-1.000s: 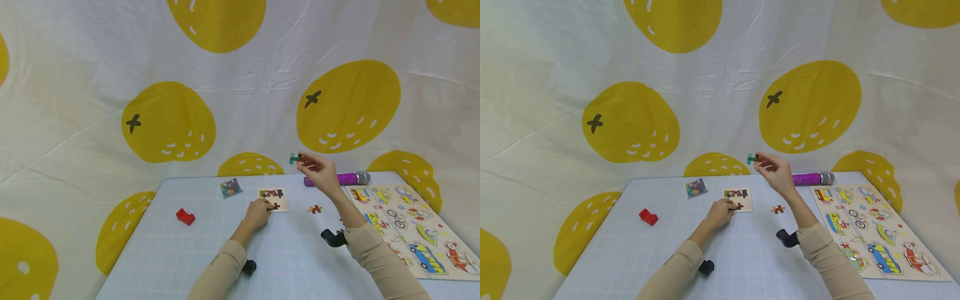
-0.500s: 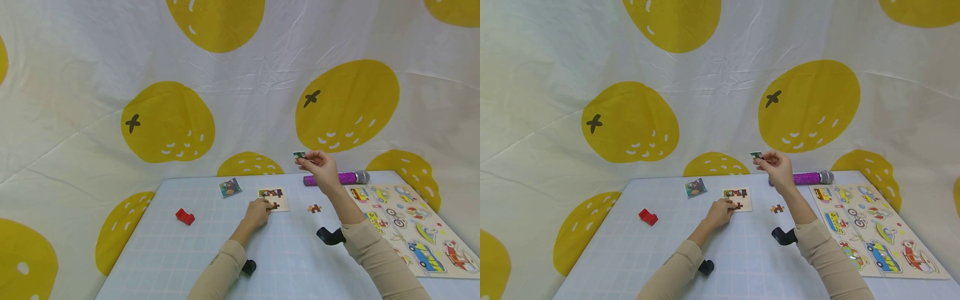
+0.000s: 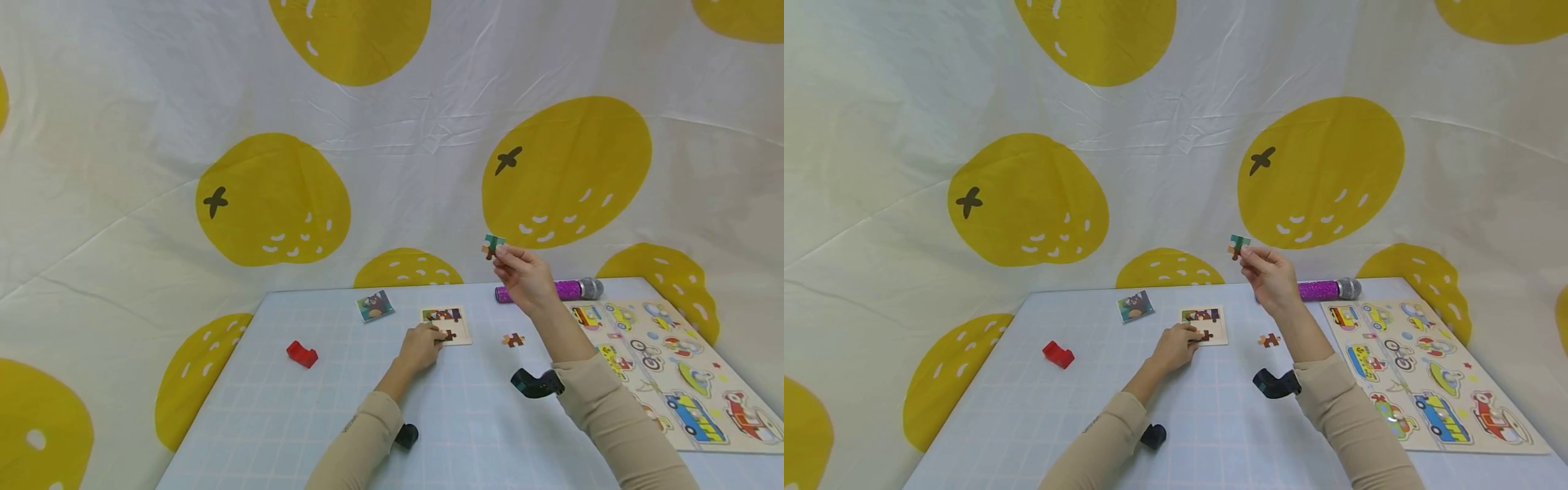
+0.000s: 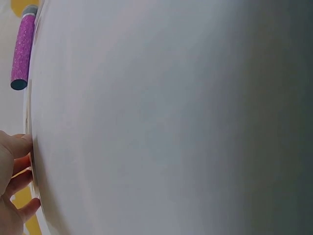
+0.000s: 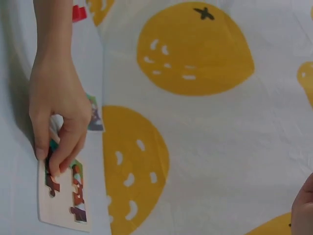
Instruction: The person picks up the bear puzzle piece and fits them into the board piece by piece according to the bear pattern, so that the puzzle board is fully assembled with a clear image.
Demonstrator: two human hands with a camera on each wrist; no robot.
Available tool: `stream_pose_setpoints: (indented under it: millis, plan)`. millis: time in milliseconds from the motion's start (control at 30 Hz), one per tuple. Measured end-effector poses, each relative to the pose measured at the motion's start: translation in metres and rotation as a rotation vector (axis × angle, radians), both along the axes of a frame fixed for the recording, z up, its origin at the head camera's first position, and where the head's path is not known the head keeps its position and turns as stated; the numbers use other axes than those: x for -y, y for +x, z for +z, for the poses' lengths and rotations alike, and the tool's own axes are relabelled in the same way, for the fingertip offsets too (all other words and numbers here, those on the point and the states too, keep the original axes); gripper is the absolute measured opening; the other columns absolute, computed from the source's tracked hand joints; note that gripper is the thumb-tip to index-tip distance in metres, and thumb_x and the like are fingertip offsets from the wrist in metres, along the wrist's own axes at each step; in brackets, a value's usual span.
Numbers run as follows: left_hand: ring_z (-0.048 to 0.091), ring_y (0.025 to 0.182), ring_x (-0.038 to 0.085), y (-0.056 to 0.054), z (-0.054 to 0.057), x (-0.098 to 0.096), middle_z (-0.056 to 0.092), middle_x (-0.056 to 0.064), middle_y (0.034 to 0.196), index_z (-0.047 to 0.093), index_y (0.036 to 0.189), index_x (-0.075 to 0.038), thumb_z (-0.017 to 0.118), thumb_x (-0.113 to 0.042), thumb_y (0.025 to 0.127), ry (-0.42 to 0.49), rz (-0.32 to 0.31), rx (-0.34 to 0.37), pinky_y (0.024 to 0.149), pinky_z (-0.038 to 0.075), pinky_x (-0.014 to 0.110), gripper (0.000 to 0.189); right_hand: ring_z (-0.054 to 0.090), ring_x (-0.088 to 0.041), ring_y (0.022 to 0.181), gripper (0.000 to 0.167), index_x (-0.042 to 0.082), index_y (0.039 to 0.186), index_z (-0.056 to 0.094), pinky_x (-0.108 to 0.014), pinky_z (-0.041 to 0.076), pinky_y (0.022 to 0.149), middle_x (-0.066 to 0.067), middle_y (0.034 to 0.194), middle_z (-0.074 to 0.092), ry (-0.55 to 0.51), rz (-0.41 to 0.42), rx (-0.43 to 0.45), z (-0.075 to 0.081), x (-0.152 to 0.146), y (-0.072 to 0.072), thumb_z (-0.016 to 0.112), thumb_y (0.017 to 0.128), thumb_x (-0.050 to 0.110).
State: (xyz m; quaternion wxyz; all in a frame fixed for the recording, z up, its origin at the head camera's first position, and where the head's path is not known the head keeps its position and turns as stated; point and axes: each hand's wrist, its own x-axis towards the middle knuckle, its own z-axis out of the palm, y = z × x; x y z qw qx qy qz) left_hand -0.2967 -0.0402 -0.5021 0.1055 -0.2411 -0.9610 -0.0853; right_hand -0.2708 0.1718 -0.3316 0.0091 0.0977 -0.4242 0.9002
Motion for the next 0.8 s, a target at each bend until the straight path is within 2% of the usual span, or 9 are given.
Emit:
stream_pose_setpoints:
  millis: [67,167,267,433,567,700,800]
  plan:
    - [0.06,0.103,0.015,0.0,0.0,0.0,0.067,-0.003,0.111,0.073,0.108,-0.024,0.064,-0.023,0.089,0.002,0.0,0.003,0.081,0.049,0.033,0.02,0.065,-0.013,0.073,0.007,0.005,0.09,0.068,-0.019,0.054,0.071,-0.006,0.085,0.069,-0.013,0.003,-0.017,-0.001,0.001,0.0,0.061,0.089,0.002]
    - [0.06,0.102,0.014,0.001,0.001,0.0,0.067,-0.003,0.11,0.073,0.107,-0.023,0.065,-0.023,0.089,0.005,-0.004,-0.002,0.08,0.05,0.033,0.02,0.068,-0.016,0.077,0.017,0.005,0.104,0.06,-0.021,0.054,0.074,-0.009,0.09,0.07,-0.035,0.014,-0.061,-0.002,0.004,0.0,0.057,0.09,-0.004]
    - [0.061,0.101,0.014,0.001,0.001,0.001,0.067,-0.003,0.109,0.074,0.107,-0.023,0.065,-0.022,0.089,0.012,-0.01,-0.005,0.08,0.05,0.032,0.02,0.069,-0.018,0.081,0.021,0.004,0.11,0.055,-0.025,0.054,0.077,-0.01,0.093,0.068,-0.022,0.024,-0.104,-0.003,0.005,0.002,0.053,0.092,-0.006]
    - [0.06,0.101,0.014,0.001,0.0,0.001,0.067,-0.003,0.109,0.074,0.106,-0.022,0.064,-0.022,0.089,0.017,-0.007,0.002,0.08,0.05,0.033,0.02,0.07,-0.019,0.084,0.011,0.002,0.103,0.06,-0.028,0.053,0.079,-0.008,0.097,0.068,0.058,0.003,-0.136,-0.005,0.008,0.003,0.055,0.093,0.001]
    - [0.06,0.101,0.015,0.001,0.0,0.001,0.067,-0.003,0.109,0.074,0.106,-0.021,0.064,-0.022,0.089,0.02,-0.007,0.003,0.08,0.05,0.033,0.019,0.07,-0.019,0.084,0.01,0.003,0.1,0.062,-0.027,0.054,0.078,-0.008,0.096,0.069,0.07,-0.013,-0.135,-0.005,0.01,0.002,0.055,0.092,0.0]
    - [0.06,0.103,0.016,0.001,0.0,0.0,0.067,-0.003,0.109,0.074,0.106,-0.021,0.064,-0.022,0.09,0.025,-0.001,0.019,0.081,0.049,0.035,0.02,0.07,-0.02,0.082,0.018,0.004,0.106,0.062,-0.028,0.054,0.077,-0.01,0.096,0.07,0.052,-0.007,-0.136,-0.006,0.011,0.002,0.054,0.092,-0.004]
    - [0.059,0.104,0.016,0.0,-0.001,-0.001,0.067,-0.003,0.11,0.074,0.108,-0.021,0.063,-0.022,0.09,0.02,0.0,0.023,0.082,0.049,0.035,0.02,0.071,-0.021,0.082,0.023,0.004,0.109,0.063,-0.028,0.054,0.077,-0.011,0.095,0.07,0.042,-0.001,-0.168,-0.008,0.012,0.002,0.056,0.09,-0.006]
